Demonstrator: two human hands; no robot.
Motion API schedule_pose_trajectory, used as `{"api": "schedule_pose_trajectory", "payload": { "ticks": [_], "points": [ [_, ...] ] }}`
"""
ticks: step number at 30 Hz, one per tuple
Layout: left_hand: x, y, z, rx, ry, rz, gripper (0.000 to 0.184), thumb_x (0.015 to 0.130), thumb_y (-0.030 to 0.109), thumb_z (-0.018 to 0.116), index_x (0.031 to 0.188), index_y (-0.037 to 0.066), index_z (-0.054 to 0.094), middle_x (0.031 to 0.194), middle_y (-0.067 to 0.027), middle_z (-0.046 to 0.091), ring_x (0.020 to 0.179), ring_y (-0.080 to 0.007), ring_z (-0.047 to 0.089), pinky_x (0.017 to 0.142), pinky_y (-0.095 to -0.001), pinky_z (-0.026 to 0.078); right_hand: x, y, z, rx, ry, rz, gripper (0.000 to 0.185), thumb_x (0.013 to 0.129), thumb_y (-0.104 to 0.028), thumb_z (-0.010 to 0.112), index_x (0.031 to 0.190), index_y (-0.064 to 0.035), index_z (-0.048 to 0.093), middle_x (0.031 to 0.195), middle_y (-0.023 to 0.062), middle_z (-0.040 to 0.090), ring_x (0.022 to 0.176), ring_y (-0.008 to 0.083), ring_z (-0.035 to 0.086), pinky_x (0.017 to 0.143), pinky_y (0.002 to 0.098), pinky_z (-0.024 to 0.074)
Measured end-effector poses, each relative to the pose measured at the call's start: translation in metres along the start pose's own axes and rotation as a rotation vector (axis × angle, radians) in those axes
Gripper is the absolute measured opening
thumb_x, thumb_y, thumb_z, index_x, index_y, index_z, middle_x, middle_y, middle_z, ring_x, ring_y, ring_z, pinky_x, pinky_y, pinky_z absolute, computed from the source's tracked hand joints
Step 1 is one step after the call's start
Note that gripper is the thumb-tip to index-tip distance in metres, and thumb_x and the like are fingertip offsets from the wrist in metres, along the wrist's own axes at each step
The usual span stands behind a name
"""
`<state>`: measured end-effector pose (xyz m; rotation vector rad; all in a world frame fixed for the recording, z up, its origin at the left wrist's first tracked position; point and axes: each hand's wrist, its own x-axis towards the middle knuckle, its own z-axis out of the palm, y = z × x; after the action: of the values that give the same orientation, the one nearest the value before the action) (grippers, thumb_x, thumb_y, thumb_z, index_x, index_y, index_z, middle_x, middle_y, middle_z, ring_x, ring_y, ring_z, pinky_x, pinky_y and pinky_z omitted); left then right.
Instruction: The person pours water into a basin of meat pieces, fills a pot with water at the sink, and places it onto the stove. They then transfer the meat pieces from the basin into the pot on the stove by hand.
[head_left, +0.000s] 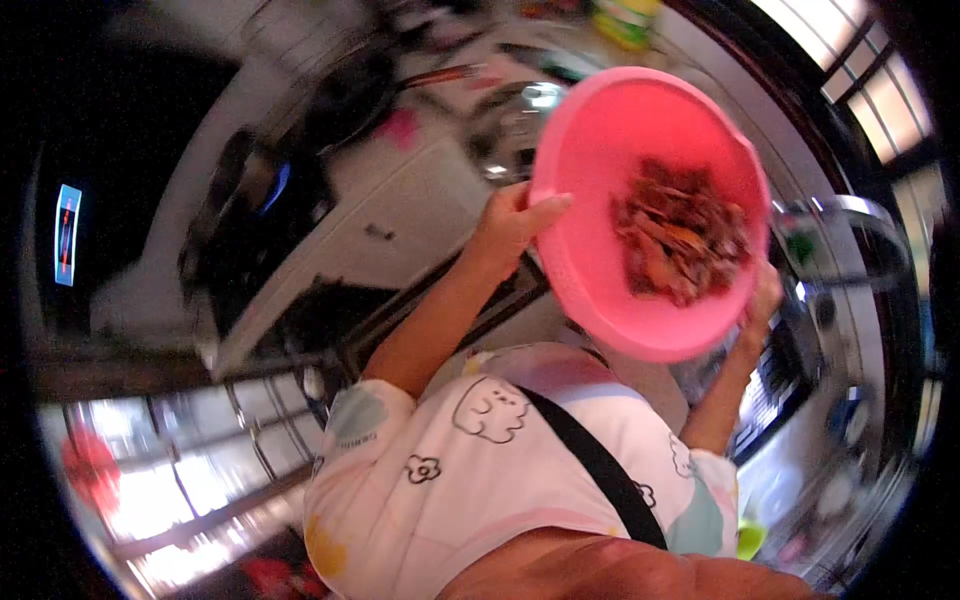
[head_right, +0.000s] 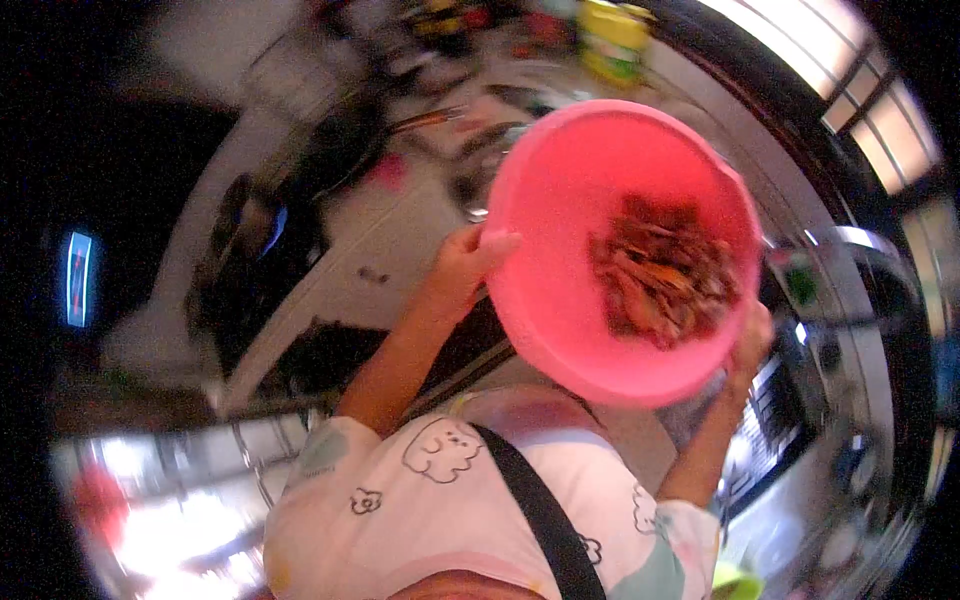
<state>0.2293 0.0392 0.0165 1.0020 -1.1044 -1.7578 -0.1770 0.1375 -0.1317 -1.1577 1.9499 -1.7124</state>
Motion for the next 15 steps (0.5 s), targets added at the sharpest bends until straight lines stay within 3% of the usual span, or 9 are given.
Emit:
{"api": "schedule_pose_trajectory", "payload": {
  "ticks": [2, 5, 6, 9, 11, 12, 13, 14, 15],
  "points": [
    [-0.049, 0.013, -0.053, -0.118, 0.142, 0.045, 0.032, 0.08, 0.019, 0.067, 0.101, -0.004, 0.059, 0.091, -0.0088, 0.063, 0.08, -0.0141, 0.06, 0.072, -0.0274, 0.048, -0.016, -0.101, 0.03, 0.108, -0.128, 0.207, 0.031, 0.089, -0.03, 0.056, 0.091, 0.0015, 0.057, 0.084, 0.0044, 0.057, 0.072, 0.0122, 0.051, 0.065, 0.025, 0.0443],
    [-0.13, 0.017, -0.123, -0.28, 0.323, 0.16, 0.038, 0.081, 0.02, 0.065, 0.109, -0.004, 0.055, 0.098, -0.0103, 0.063, 0.084, -0.017, 0.061, 0.075, -0.0288, 0.049, -0.048, -0.138, 0.095, 0.184, -0.41, 0.167, 0.032, 0.084, -0.025, 0.064, 0.1, 0.0019, 0.055, 0.089, 0.0058, 0.058, 0.077, 0.0124, 0.053, 0.067, 0.0252, 0.0447],
    [-0.1, 0.022, -0.105, -0.258, 0.406, 0.174, 0.042, 0.081, 0.021, 0.064, 0.114, -0.004, 0.053, 0.1, -0.0104, 0.063, 0.084, -0.0189, 0.062, 0.077, -0.0292, 0.05, -0.021, -0.117, 0.114, 0.217, -0.423, 0.201, 0.032, 0.084, -0.025, 0.064, 0.1, 0.0019, 0.055, 0.089, 0.0058, 0.058, 0.077, 0.0124, 0.053, 0.067, 0.0252, 0.0447],
    [-0.181, 0.038, -0.154, -0.406, 0.638, 0.227, 0.038, 0.081, 0.016, 0.065, 0.113, -0.001, 0.055, 0.107, -0.01, 0.06, 0.094, -0.0164, 0.058, 0.079, -0.0289, 0.046, -0.081, -0.156, 0.214, 0.087, -0.647, 0.083, 0.029, 0.084, -0.022, 0.064, 0.1, -0.0005, 0.054, 0.087, 0.0053, 0.058, 0.076, 0.0111, 0.055, 0.066, 0.0249, 0.0452],
    [-0.248, 0.051, -0.198, -0.455, 0.975, 0.167, 0.036, 0.08, 0.013, 0.064, 0.113, 0.001, 0.056, 0.106, -0.0084, 0.06, 0.094, -0.0155, 0.058, 0.078, -0.0286, 0.046, -0.147, -0.182, 0.302, 0.192, -0.846, 0.16, 0.026, 0.085, -0.021, 0.063, 0.098, -0.0012, 0.054, 0.084, 0.0042, 0.058, 0.075, 0.0098, 0.055, 0.064, 0.0238, 0.045],
    [-0.28, 0.019, -0.242, -0.465, 0.984, 0.338, 0.034, 0.08, 0.012, 0.063, 0.112, 0.002, 0.056, 0.104, -0.007, 0.061, 0.092, -0.0148, 0.058, 0.076, -0.0288, 0.047, -0.173, -0.166, 0.349, 0.335, -1.023, 0.298, 0.026, 0.085, -0.021, 0.062, 0.099, -0.0009, 0.054, 0.084, 0.0052, 0.059, 0.075, 0.0105, 0.056, 0.063, 0.0243, 0.0458],
    [-0.276, 0.036, -0.22, -0.448, 1.184, 0.255, 0.032, 0.08, 0.011, 0.063, 0.111, 0.002, 0.057, 0.103, -0.0066, 0.06, 0.091, -0.0159, 0.058, 0.075, -0.0302, 0.047, -0.174, -0.151, 0.36, 0.346, -1.046, 0.351, 0.026, 0.085, -0.02, 0.061, 0.1, -0.001, 0.054, 0.084, 0.0058, 0.06, 0.073, 0.0112, 0.057, 0.061, 0.0249, 0.0462],
    [-0.275, 0.035, -0.209, -0.436, 1.213, 0.262, 0.032, 0.08, 0.011, 0.063, 0.111, 0.002, 0.057, 0.103, -0.0066, 0.06, 0.091, -0.0159, 0.058, 0.075, -0.0302, 0.047, -0.17, -0.141, 0.371, 0.355, -1.095, 0.405, 0.026, 0.085, -0.019, 0.06, 0.102, -0.0011, 0.053, 0.084, 0.0064, 0.061, 0.071, 0.0119, 0.058, 0.059, 0.0254, 0.0467],
    [-0.326, 0.026, -0.265, -0.506, 1.3, 0.363, 0.031, 0.08, 0.011, 0.063, 0.109, 0.002, 0.057, 0.103, -0.0066, 0.06, 0.091, -0.0166, 0.058, 0.075, -0.0305, 0.047, -0.23, -0.17, 0.416, 0.343, -1.197, 0.408, 0.027, 0.084, -0.019, 0.06, 0.103, -0.0012, 0.053, 0.082, 0.0066, 0.062, 0.069, 0.0119, 0.058, 0.057, 0.0254, 0.0465]
  ]
}}
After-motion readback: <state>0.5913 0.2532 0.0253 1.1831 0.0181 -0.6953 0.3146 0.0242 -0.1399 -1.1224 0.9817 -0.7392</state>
